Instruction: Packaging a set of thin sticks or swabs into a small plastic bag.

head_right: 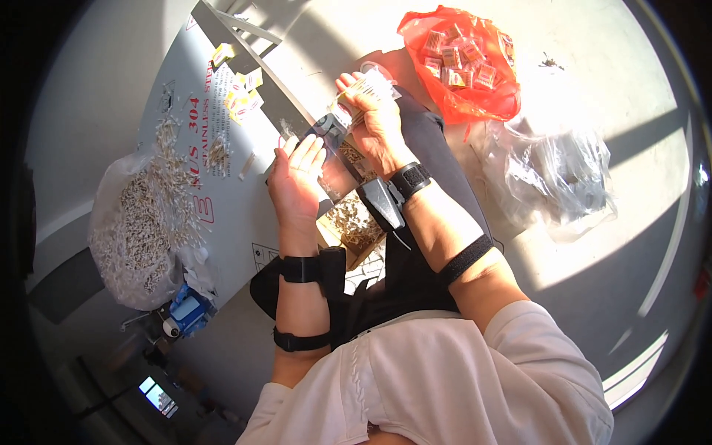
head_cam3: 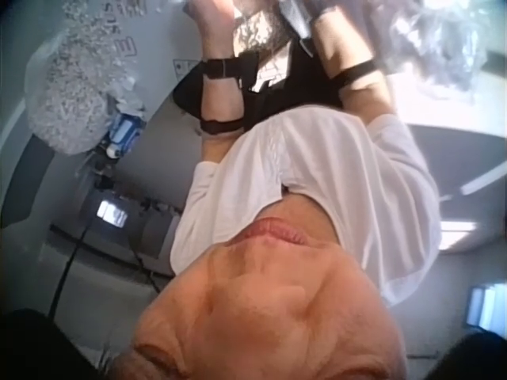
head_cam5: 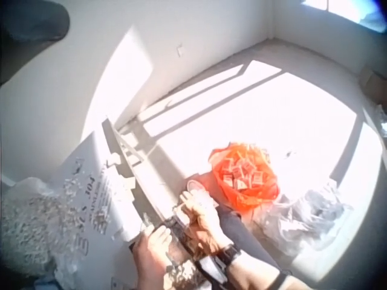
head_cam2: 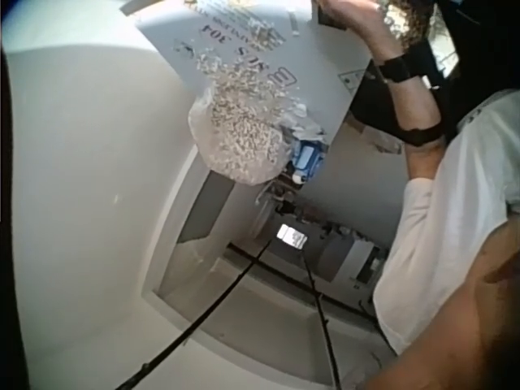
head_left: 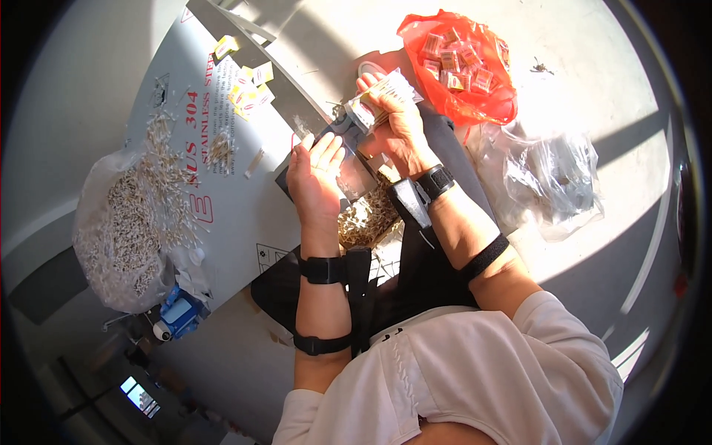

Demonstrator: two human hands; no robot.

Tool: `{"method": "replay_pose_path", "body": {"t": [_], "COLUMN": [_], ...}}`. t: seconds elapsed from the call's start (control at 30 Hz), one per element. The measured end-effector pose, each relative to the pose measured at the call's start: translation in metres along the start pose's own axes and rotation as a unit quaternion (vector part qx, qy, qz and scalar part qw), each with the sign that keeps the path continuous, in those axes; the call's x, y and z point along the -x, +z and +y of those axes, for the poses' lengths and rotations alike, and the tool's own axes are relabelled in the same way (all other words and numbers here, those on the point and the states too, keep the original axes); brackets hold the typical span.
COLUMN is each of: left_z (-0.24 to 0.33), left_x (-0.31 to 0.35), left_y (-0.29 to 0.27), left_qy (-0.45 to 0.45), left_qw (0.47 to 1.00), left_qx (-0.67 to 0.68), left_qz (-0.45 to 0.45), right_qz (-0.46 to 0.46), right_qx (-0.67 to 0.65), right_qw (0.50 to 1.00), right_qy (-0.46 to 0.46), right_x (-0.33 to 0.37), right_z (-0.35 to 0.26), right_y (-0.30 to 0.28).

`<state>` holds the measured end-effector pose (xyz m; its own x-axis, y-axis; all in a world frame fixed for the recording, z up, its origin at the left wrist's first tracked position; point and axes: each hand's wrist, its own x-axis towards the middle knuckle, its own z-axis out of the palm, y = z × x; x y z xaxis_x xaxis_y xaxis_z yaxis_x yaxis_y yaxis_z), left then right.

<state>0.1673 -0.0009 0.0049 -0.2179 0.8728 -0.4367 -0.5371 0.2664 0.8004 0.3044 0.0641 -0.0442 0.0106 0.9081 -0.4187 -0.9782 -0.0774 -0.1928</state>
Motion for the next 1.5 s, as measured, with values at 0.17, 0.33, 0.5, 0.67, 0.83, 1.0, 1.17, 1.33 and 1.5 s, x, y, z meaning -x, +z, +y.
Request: {"method": "replay_pose_path", "body": {"t": [0.17, 0.33, 0.5, 0.67, 0.83, 1.0, 1.17, 1.33, 1.5], "left_z": [0.002, 0.03, 0.049, 0.05, 0.056, 0.053, 0.048, 0.051, 0.055], "left_x": [0.018, 0.053, 0.081, 0.096, 0.099, 0.088, 0.081, 0.079, 0.082], "left_y": [-0.009, 0.017, 0.011, -0.023, -0.041, -0.054, -0.059, -0.061, -0.062], "left_qy": [0.096, 0.398, 0.542, 0.532, 0.521, 0.502, 0.5, 0.494, 0.497], "left_qw": [0.983, 0.795, 0.562, 0.529, 0.592, 0.632, 0.674, 0.677, 0.686], "left_qx": [-0.15, -0.456, -0.612, -0.65, -0.611, -0.589, -0.543, -0.544, -0.53], "left_qz": [0.033, -0.043, -0.124, -0.117, -0.064, -0.039, -0.043, -0.048, -0.027], "right_qz": [0.088, -0.046, -0.279, -0.216, -0.011, -0.155, -0.417, -0.509, -0.536], "right_qx": [-0.112, 0.134, 0.392, 0.226, 0.249, 0.564, 0.686, 0.72, 0.688], "right_qw": [0.981, 0.979, 0.868, 0.909, 0.881, 0.807, 0.559, 0.367, 0.391], "right_qy": [0.135, 0.146, 0.12, 0.276, 0.401, 0.076, -0.209, -0.297, -0.293], "right_x": [0.004, 0.084, 0.118, 0.114, 0.114, 0.122, 0.127, 0.109, 0.108], "right_z": [-0.044, -0.046, -0.027, 0.017, 0.027, 0.006, 0.005, 0.011, 0.018], "right_y": [0.011, 0.049, 0.03, 0.014, 0.022, 0.02, 0.053, 0.065, 0.072]}}
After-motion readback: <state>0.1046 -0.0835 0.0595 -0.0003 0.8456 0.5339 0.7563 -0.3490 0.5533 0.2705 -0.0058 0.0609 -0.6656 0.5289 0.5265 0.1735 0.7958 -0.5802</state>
